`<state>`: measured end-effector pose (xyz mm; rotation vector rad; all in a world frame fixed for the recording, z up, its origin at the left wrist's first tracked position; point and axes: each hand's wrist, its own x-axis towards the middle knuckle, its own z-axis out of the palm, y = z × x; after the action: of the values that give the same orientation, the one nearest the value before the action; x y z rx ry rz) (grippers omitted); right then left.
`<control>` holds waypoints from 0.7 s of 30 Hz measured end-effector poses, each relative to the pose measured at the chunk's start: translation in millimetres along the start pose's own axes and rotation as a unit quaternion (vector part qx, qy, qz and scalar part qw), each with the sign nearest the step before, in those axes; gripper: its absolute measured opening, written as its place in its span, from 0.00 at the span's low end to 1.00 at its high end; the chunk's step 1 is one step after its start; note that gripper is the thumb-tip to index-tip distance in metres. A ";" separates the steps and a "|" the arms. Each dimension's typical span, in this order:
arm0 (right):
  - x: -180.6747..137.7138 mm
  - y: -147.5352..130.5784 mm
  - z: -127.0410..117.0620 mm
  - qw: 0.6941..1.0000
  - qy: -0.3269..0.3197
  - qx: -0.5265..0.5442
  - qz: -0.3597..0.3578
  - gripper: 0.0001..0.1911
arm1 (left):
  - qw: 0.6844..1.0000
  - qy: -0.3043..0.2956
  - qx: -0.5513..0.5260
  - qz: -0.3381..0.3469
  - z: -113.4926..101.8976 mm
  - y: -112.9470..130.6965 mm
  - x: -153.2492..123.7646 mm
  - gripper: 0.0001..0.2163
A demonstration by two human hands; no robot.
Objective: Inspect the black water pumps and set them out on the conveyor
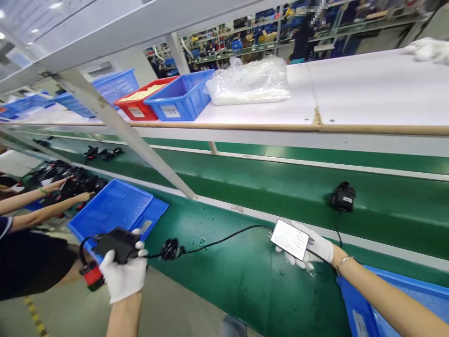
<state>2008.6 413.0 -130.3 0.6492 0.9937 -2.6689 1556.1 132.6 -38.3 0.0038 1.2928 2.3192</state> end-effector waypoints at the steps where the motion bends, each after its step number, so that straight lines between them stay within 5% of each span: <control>1: -5.4 -9.7 3.1 1.000 -0.011 -0.004 0.002 0.49 | 1.000 0.009 0.015 0.003 -2.9 2.1 -4.3 0.23; 4: -18.0 -38.9 21.3 0.997 -0.014 -0.077 0.021 0.47 | 0.997 0.020 0.070 -0.008 -7.3 -0.3 -17.2 0.23; 11: -36.1 -79.2 48.1 0.981 0.096 -0.170 0.023 0.48 | 0.995 0.036 0.068 -0.058 -4.1 -27.3 -35.3 0.25; 17: -78.0 -135.1 -2.2 0.936 0.239 -0.258 -0.027 0.41 | 0.989 -0.009 -0.008 -0.146 25.0 -64.0 -52.4 0.24; 21: -116.9 -187.0 -46.8 0.843 0.409 -0.332 -0.106 0.29 | 0.978 -0.027 -0.105 -0.180 89.0 -93.1 -69.6 0.21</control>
<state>2061.2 589.6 -0.5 1.5950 2.1543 -1.8882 1676.0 216.1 -48.1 -0.2170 0.9280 2.1106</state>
